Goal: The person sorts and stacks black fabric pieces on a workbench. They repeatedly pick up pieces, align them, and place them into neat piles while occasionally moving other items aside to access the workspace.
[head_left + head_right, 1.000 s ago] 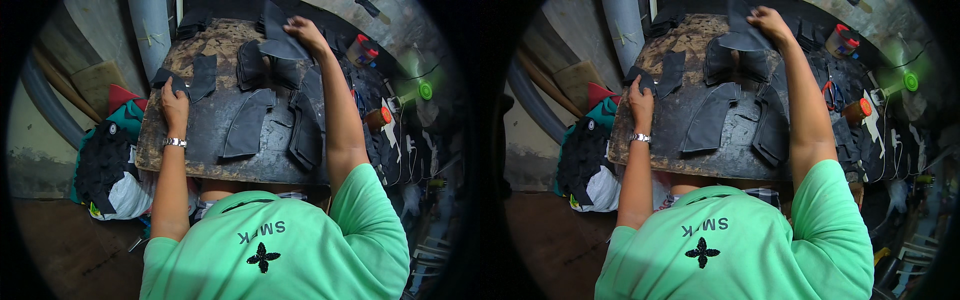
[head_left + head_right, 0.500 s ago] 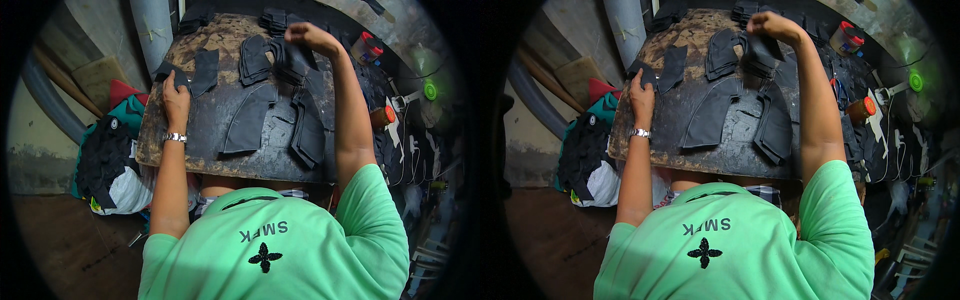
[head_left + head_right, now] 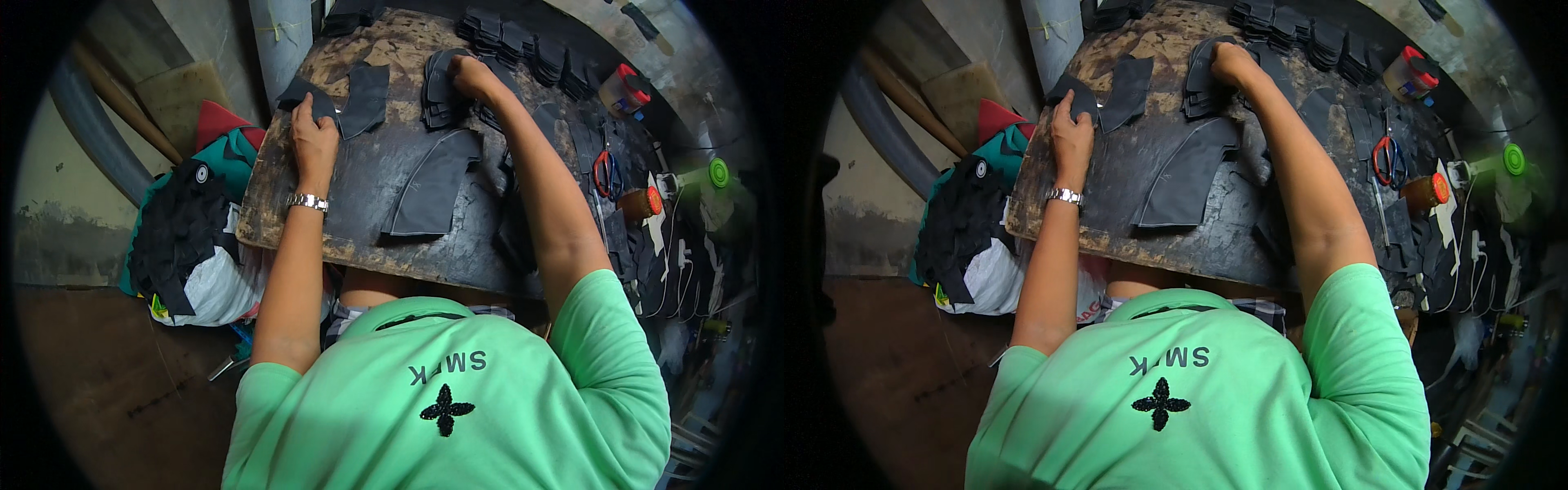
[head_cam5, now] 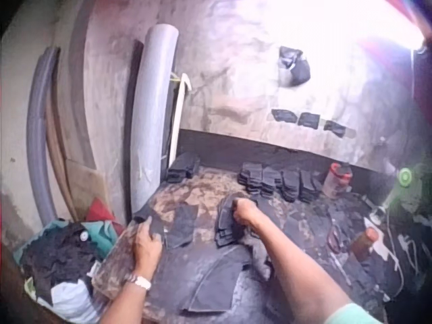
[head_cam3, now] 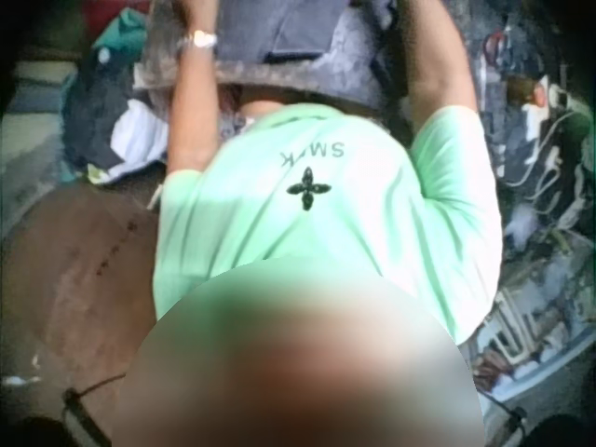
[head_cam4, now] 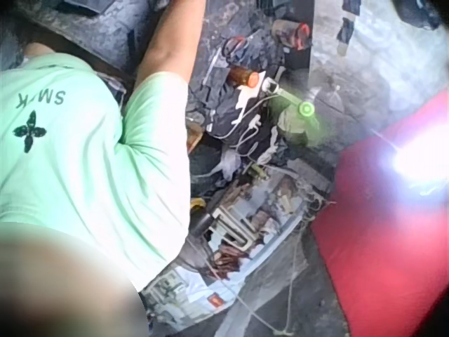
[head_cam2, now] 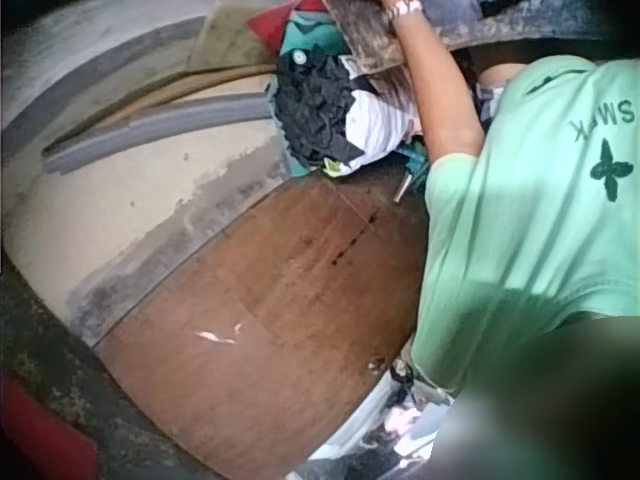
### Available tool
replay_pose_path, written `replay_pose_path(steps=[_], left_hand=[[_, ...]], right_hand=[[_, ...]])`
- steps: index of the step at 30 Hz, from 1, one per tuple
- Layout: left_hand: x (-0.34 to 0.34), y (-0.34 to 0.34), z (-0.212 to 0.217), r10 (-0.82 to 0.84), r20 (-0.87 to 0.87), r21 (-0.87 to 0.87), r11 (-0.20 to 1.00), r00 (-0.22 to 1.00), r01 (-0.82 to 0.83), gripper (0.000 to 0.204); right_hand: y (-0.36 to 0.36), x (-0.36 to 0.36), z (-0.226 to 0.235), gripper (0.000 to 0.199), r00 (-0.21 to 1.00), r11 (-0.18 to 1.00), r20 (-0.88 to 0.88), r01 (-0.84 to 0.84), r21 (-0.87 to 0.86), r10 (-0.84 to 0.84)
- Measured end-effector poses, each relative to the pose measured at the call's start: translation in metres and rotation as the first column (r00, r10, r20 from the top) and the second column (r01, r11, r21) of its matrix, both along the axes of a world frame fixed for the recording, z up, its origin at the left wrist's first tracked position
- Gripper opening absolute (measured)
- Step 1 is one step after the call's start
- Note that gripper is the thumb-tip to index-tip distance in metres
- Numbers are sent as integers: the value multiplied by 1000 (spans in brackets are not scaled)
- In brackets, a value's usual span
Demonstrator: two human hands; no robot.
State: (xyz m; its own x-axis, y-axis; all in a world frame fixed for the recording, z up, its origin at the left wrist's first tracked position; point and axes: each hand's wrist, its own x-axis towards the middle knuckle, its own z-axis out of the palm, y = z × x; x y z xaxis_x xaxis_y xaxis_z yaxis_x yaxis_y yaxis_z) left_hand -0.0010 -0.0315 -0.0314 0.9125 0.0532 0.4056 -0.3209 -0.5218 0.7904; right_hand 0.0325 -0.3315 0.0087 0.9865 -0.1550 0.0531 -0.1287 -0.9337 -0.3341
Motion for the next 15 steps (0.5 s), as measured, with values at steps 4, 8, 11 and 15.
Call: replay_pose_path(steps=[4, 8, 11, 15], left_hand=[[2, 0, -2, -8, 10, -17, 1000, 1000, 8, 48], [5, 0, -7, 35, 54, 9, 999, 998, -36, 50], [8, 0, -11, 24, 78, 26, 999, 997, -26, 49], [11, 1, -15, 11, 69, -6, 1000, 998, -10, 48]], right_hand=[[23, -6, 13, 30, 980, 972, -125, 126, -198, -152], [48, -23, 11, 35, 992, 869, 107, 114, -481, -71], [72, -11, 6, 36, 993, 933, 96, -37, -358, 76], [102, 12, -2, 40, 798, 796, 98, -601, 73, 595]])
